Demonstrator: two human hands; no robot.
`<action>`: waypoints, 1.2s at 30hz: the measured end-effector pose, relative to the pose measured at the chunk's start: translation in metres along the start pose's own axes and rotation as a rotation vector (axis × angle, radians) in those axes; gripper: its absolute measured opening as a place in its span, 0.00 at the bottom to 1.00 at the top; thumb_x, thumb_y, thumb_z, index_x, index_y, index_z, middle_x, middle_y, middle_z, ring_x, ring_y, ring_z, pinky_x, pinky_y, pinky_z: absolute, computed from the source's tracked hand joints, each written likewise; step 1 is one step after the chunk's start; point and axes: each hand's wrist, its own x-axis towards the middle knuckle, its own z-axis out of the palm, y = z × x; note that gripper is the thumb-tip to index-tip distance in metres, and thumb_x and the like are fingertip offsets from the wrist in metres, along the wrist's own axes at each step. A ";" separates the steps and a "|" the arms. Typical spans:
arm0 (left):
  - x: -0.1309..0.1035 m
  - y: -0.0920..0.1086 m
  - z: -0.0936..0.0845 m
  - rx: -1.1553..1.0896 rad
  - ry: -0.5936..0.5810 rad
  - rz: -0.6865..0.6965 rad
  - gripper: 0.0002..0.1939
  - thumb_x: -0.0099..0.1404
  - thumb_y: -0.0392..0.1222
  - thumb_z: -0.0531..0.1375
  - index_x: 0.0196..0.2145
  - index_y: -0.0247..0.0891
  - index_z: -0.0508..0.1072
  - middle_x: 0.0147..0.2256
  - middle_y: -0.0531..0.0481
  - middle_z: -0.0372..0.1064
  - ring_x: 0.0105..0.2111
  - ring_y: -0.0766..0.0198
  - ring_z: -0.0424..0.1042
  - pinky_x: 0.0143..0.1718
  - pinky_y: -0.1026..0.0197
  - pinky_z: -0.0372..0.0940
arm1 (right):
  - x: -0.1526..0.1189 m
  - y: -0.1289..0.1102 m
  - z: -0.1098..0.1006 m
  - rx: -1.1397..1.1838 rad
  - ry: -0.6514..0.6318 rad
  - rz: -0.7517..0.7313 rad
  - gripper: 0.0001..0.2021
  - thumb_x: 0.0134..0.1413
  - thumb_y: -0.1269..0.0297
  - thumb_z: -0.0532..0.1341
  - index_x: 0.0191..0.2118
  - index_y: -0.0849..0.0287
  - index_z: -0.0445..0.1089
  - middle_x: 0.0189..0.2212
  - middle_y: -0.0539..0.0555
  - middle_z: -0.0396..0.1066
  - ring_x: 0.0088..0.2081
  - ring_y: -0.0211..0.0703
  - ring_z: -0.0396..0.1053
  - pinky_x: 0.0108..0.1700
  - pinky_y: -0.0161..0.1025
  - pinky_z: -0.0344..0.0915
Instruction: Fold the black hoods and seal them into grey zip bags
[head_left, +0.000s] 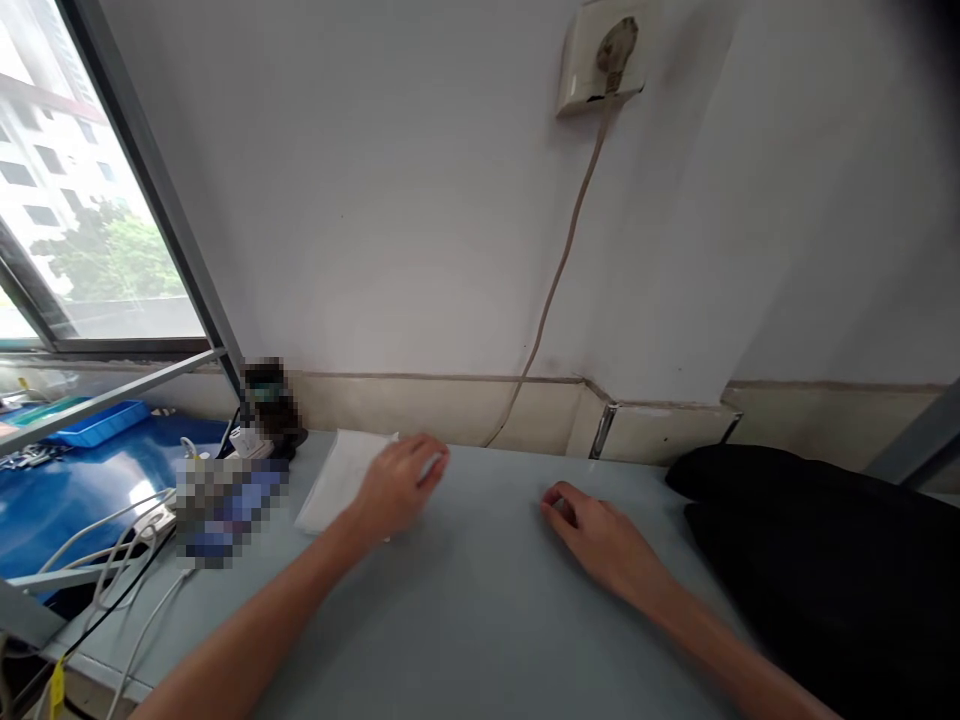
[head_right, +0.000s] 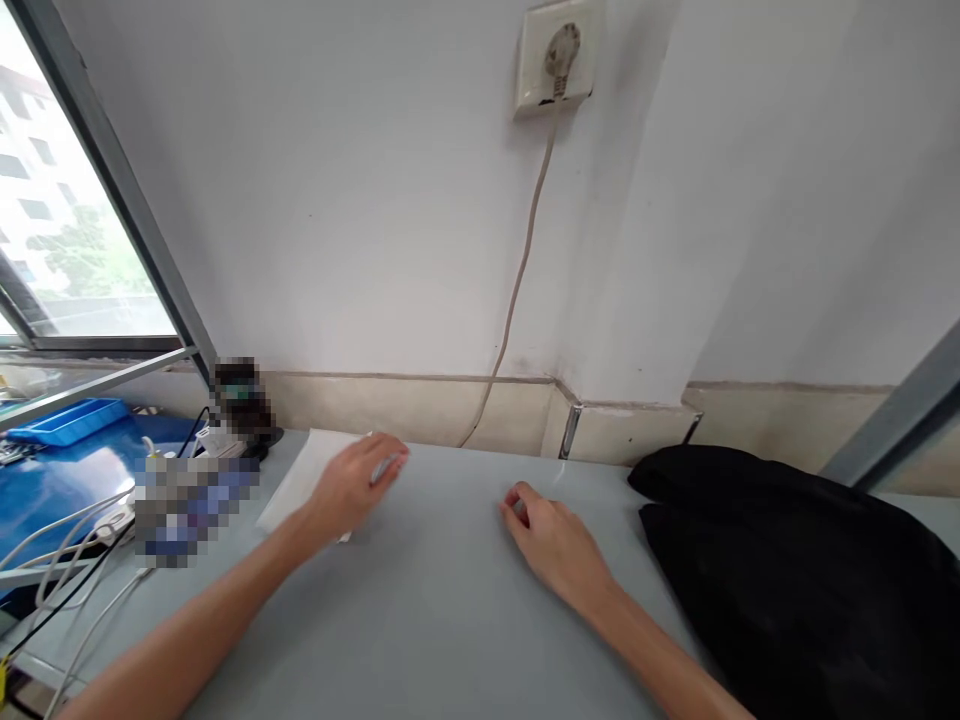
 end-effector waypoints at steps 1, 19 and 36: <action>0.004 -0.009 -0.009 0.128 -0.005 -0.087 0.19 0.81 0.49 0.46 0.54 0.43 0.73 0.53 0.45 0.75 0.52 0.54 0.75 0.57 0.52 0.68 | -0.001 0.001 0.002 -0.004 0.008 0.008 0.15 0.70 0.54 0.48 0.44 0.54 0.69 0.36 0.56 0.80 0.39 0.54 0.77 0.39 0.43 0.63; -0.009 -0.017 0.013 -0.136 -0.292 -0.463 0.40 0.76 0.67 0.47 0.73 0.39 0.49 0.59 0.34 0.70 0.56 0.44 0.72 0.55 0.48 0.65 | -0.010 -0.001 0.011 0.210 0.010 -0.108 0.23 0.69 0.43 0.47 0.41 0.50 0.74 0.33 0.52 0.80 0.36 0.53 0.77 0.39 0.43 0.68; -0.015 0.049 0.029 -1.517 -0.327 -0.742 0.32 0.53 0.48 0.77 0.51 0.32 0.74 0.51 0.32 0.76 0.52 0.40 0.76 0.56 0.44 0.68 | -0.008 -0.002 0.041 0.568 0.151 -0.179 0.25 0.64 0.45 0.57 0.59 0.53 0.70 0.61 0.60 0.69 0.62 0.61 0.66 0.62 0.57 0.65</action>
